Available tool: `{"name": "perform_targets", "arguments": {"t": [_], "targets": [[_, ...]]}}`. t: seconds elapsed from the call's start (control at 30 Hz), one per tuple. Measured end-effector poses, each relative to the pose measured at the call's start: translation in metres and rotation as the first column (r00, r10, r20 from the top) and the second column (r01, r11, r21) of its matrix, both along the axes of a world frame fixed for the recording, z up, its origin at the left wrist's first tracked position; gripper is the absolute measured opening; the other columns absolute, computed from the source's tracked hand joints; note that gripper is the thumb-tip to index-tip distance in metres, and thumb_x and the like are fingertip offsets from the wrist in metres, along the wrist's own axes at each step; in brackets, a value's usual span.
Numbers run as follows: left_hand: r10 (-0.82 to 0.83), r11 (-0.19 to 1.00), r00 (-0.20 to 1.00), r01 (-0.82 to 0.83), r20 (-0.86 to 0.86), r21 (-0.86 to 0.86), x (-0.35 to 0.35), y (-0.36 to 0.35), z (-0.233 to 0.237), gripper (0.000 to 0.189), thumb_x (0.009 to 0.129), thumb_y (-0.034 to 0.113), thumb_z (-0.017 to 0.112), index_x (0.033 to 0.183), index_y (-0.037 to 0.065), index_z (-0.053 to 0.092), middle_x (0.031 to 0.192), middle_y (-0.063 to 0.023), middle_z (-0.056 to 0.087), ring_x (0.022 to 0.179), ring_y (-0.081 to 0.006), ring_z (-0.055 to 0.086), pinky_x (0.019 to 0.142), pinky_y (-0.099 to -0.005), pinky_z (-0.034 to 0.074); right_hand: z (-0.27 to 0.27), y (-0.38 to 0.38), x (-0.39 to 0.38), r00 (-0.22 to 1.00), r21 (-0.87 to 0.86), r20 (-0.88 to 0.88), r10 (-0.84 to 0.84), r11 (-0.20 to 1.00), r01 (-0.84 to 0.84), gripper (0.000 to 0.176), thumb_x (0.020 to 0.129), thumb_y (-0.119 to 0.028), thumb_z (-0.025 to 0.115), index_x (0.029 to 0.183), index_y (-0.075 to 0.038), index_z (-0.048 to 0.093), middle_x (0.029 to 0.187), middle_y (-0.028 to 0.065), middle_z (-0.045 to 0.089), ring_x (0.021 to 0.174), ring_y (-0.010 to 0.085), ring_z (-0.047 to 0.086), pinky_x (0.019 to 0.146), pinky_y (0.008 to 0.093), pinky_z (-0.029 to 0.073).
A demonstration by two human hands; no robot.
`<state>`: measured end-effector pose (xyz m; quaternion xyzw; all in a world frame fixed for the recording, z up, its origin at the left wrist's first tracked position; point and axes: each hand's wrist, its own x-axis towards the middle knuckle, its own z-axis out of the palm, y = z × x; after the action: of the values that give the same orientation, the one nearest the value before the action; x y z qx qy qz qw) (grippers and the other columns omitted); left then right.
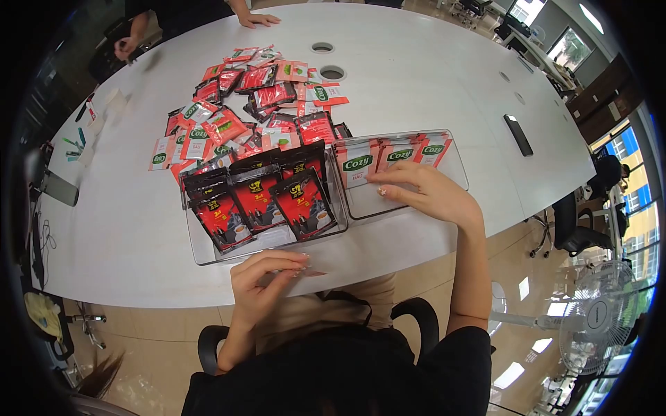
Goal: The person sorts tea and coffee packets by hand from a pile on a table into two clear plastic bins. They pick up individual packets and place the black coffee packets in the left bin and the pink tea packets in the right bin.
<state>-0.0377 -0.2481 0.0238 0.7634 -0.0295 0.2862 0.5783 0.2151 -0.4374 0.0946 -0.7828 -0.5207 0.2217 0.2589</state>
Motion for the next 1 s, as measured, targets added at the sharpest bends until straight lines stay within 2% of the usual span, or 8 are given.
{"name": "perform_targets", "arguments": {"t": [0.27,0.33,0.47,0.57,0.67,0.73,0.97,1.0], "targets": [[0.040,0.998,0.998,-0.042,-0.048,-0.051,-0.001,-0.004,0.006,0.013,0.075,-0.007,0.068,0.086,-0.003,0.069,0.095,-0.0151,0.072,0.087,-0.0241,0.069,0.079,-0.0309,0.053,0.000,0.000,0.002,1.000,-0.008,-0.022,-0.007,1.000,0.007,0.038,0.096,-0.032,0.054,0.123,-0.007,0.062,0.107,0.0121,0.064,0.099,0.0260,0.060,0.089,0.0348,0.045],[0.031,0.999,0.999,-0.031,0.014,-0.011,0.000,-0.001,0.001,0.013,0.081,-0.005,0.065,0.094,-0.002,0.068,0.096,-0.0136,0.071,0.087,-0.0212,0.070,0.075,-0.0272,0.055,0.004,0.001,-0.001,0.999,-0.021,-0.036,-0.011,1.000,0.010,0.038,0.096,-0.032,0.054,0.123,-0.006,0.062,0.109,0.0127,0.064,0.099,0.0258,0.060,0.088,0.0349,0.045],[0.070,0.980,0.997,-0.061,0.039,-0.189,-0.003,-0.007,-0.013,0.015,0.089,-0.002,0.060,0.104,-0.003,0.063,0.090,-0.0119,0.071,0.075,-0.0155,0.069,0.066,-0.0225,0.054,0.000,-0.002,-0.003,0.999,0.112,0.012,-0.037,0.993,0.036,0.035,0.095,-0.029,0.056,0.118,-0.004,0.064,0.102,0.0130,0.067,0.095,0.0259,0.061,0.086,0.0341,0.046],[0.185,0.978,0.974,-0.195,-0.128,-0.076,-0.013,-0.004,-0.024,0.019,0.091,0.000,0.057,0.110,-0.004,0.058,0.083,-0.0094,0.070,0.063,-0.0099,0.064,0.058,-0.0198,0.048,0.003,0.002,-0.015,0.988,0.267,0.037,-0.147,0.955,0.132,0.028,0.092,-0.023,0.060,0.110,-0.003,0.067,0.093,0.0116,0.069,0.088,0.0258,0.063,0.081,0.0326,0.047],[0.167,0.978,0.982,-0.177,-0.092,-0.107,-0.012,-0.004,-0.022,0.023,0.089,0.001,0.058,0.111,-0.005,0.056,0.077,-0.0070,0.067,0.057,-0.0060,0.058,0.053,-0.0185,0.043,0.004,0.010,-0.039,0.954,0.464,0.146,-0.260,0.870,0.166,0.017,0.086,-0.014,0.066,0.098,-0.003,0.070,0.085,0.0094,0.069,0.080,0.0250,0.063,0.075,0.0319,0.048],[0.156,0.977,0.983,-0.168,-0.094,-0.131,-0.012,-0.005,-0.019,0.026,0.087,0.000,0.060,0.112,-0.005,0.056,0.078,-0.0069,0.066,0.060,-0.0060,0.060,0.054,-0.0184,0.044,0.004,0.020,-0.064,0.907,0.607,0.300,-0.297,0.792,0.059,0.010,0.082,-0.010,0.069,0.090,-0.003,0.070,0.082,0.0081,0.068,0.077,0.0240,0.062,0.072,0.0320,0.047],[0.107,0.992,0.994,-0.107,-0.006,-0.071,-0.007,-0.007,-0.017,0.040,0.080,-0.004,0.067,0.118,-0.004,0.052,0.097,-0.0139,0.067,0.084,-0.0117,0.067,0.068,-0.0216,0.052,-0.006,0.046,-0.121,0.983,0.530,0.184,0.002,0.842,-0.102,0.027,0.068,-0.005,0.078,0.094,-0.007,0.068,0.081,0.0049,0.066,0.072,0.0244,0.060,0.063,0.0320,0.048],[0.099,0.981,0.995,-0.096,0.008,-0.169,-0.007,-0.008,-0.015,0.043,0.080,-0.003,0.068,0.120,-0.005,0.050,0.099,-0.0155,0.066,0.087,-0.0145,0.067,0.070,-0.0236,0.054,-0.009,0.046,-0.124,0.981,0.578,0.192,-0.027,0.811,-0.091,0.028,0.068,-0.004,0.078,0.094,-0.007,0.069,0.081,0.0044,0.066,0.072,0.0241,0.060,0.062,0.0316,0.048]]}}
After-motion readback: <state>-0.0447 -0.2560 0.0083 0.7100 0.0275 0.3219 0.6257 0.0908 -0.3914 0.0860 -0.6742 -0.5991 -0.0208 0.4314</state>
